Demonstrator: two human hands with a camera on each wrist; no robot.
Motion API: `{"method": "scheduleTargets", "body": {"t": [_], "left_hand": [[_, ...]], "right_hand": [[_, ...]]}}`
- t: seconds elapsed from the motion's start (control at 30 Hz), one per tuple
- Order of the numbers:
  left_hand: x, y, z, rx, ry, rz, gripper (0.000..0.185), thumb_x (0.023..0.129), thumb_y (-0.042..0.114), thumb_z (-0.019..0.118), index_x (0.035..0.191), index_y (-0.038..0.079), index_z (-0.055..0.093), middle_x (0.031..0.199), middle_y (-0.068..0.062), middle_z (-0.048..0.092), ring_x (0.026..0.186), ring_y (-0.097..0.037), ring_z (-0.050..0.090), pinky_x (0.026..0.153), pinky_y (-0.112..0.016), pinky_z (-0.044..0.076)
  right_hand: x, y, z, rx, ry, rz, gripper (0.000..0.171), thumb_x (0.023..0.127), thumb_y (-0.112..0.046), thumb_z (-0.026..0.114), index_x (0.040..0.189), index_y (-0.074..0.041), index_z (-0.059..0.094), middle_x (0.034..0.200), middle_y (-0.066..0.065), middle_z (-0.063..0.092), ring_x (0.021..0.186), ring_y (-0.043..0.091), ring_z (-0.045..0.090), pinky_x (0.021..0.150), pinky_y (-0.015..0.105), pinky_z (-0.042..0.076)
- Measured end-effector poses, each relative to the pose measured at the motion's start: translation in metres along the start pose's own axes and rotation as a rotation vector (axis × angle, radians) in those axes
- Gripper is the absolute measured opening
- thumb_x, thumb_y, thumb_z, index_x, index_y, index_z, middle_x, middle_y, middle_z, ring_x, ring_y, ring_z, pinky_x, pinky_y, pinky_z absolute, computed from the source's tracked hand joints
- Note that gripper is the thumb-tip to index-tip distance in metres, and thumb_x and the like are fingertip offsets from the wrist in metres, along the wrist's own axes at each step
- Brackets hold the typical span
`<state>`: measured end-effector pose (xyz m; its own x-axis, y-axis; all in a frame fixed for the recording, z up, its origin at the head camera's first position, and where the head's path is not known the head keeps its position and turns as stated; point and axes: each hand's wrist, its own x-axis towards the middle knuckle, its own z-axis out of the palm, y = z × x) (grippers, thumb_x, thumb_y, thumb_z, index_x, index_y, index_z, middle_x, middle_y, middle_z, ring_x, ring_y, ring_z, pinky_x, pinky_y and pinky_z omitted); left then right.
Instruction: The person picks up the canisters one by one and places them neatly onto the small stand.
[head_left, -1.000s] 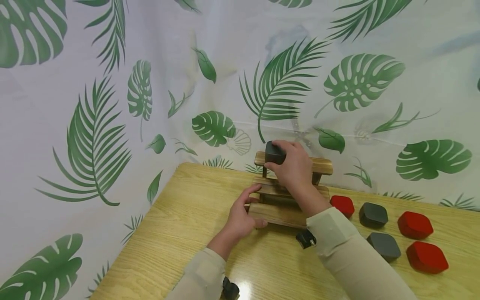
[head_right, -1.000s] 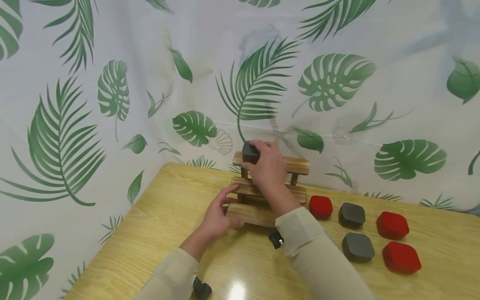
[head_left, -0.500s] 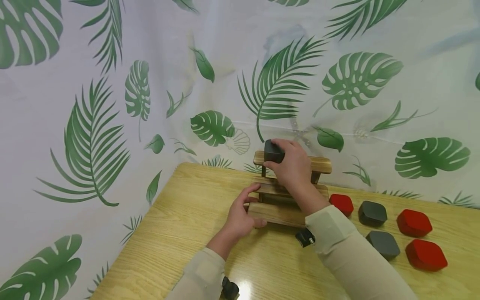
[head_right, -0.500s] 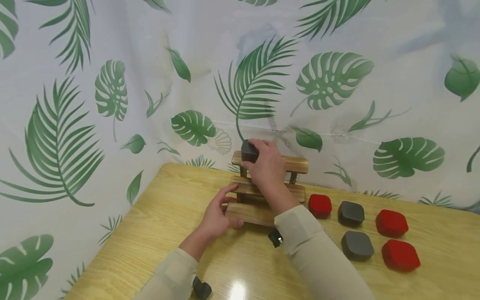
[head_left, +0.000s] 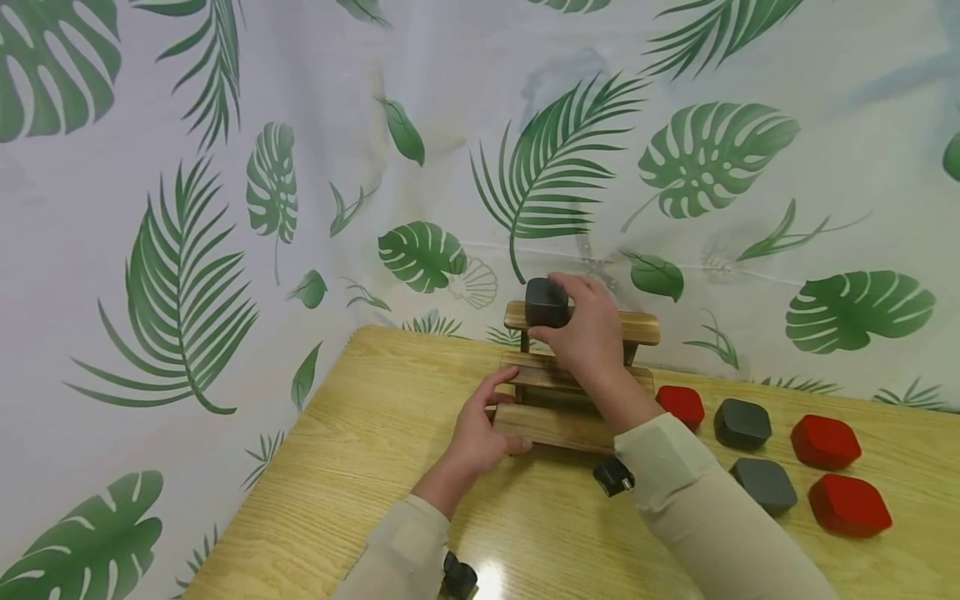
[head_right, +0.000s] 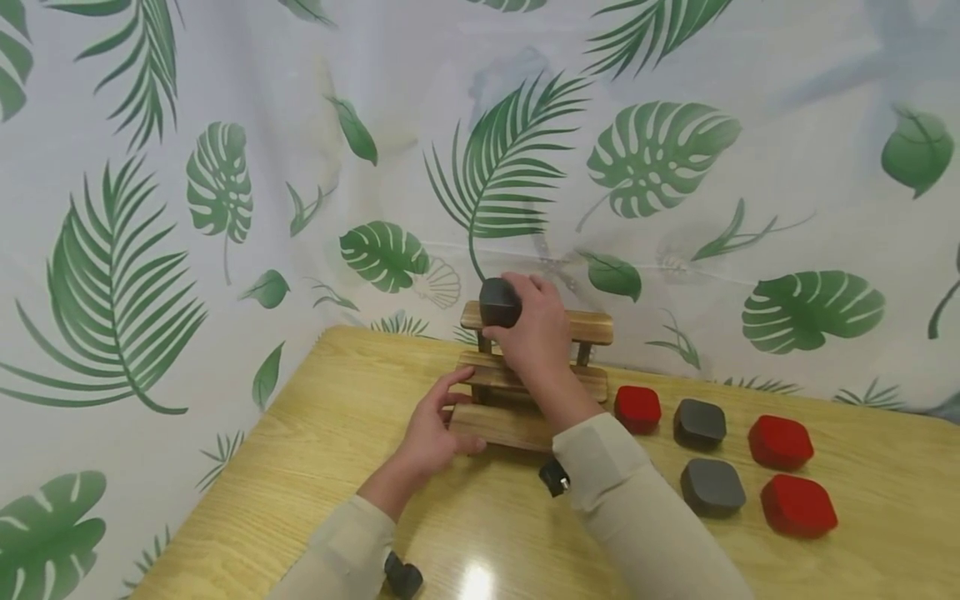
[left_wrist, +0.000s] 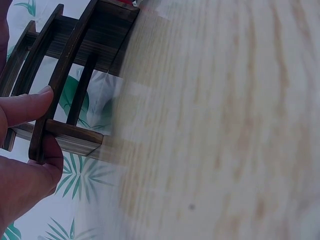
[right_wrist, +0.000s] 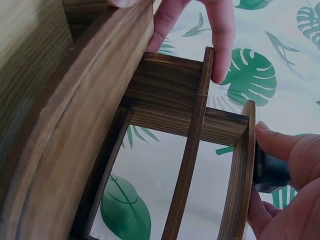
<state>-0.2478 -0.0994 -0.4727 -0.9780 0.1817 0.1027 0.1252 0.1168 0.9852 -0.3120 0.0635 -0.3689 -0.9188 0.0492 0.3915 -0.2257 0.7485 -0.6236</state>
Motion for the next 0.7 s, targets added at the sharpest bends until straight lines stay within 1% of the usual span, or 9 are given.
{"method": "scheduleTargets", "body": {"t": [0.2, 0.37, 0.5, 0.57, 0.7], "left_hand": [[0.002, -0.005, 0.000, 0.017, 0.009, -0.005, 0.097, 0.067, -0.017, 0.083, 0.144, 0.033, 0.052, 0.143, 0.008, 0.047, 0.119, -0.026, 0.050, 0.087, -0.045, 0.046], [0.003, -0.008, 0.000, -0.004, 0.007, -0.003, 0.098, 0.067, -0.019, 0.082, 0.146, 0.029, 0.051, 0.144, 0.002, 0.046, 0.121, -0.031, 0.049, 0.087, -0.051, 0.047], [0.002, -0.008, 0.000, -0.017, 0.002, 0.001, 0.098, 0.067, -0.020, 0.081, 0.147, 0.026, 0.049, 0.146, -0.002, 0.045, 0.122, -0.034, 0.048, 0.088, -0.056, 0.045], [0.002, -0.008, -0.001, -0.007, 0.002, 0.004, 0.097, 0.067, -0.020, 0.081, 0.147, 0.026, 0.050, 0.146, 0.000, 0.045, 0.121, -0.032, 0.049, 0.089, -0.055, 0.045], [0.002, -0.007, 0.000, 0.024, 0.006, 0.012, 0.096, 0.068, -0.017, 0.083, 0.145, 0.030, 0.052, 0.143, 0.006, 0.047, 0.119, -0.026, 0.050, 0.089, -0.048, 0.045]], "right_hand": [[-0.003, 0.005, -0.004, 0.004, 0.016, -0.016, 0.077, 0.072, -0.018, 0.093, 0.140, -0.012, 0.058, 0.138, 0.017, 0.053, 0.126, 0.039, 0.048, 0.101, 0.056, 0.039], [-0.006, 0.008, -0.006, 0.019, 0.024, -0.025, 0.080, 0.072, -0.020, 0.093, 0.142, -0.011, 0.055, 0.139, 0.016, 0.054, 0.128, 0.038, 0.047, 0.103, 0.056, 0.038], [-0.007, 0.012, -0.007, 0.038, 0.040, -0.039, 0.080, 0.072, -0.022, 0.092, 0.142, -0.011, 0.055, 0.139, 0.016, 0.055, 0.127, 0.037, 0.048, 0.103, 0.055, 0.038], [-0.008, 0.013, -0.009, 0.048, 0.052, -0.053, 0.078, 0.073, -0.022, 0.092, 0.141, -0.009, 0.056, 0.137, 0.016, 0.057, 0.125, 0.037, 0.049, 0.101, 0.054, 0.039], [-0.010, 0.016, -0.013, 0.075, 0.066, -0.075, 0.072, 0.074, -0.020, 0.091, 0.137, -0.008, 0.059, 0.131, 0.017, 0.060, 0.114, 0.037, 0.054, 0.094, 0.054, 0.043]]}}
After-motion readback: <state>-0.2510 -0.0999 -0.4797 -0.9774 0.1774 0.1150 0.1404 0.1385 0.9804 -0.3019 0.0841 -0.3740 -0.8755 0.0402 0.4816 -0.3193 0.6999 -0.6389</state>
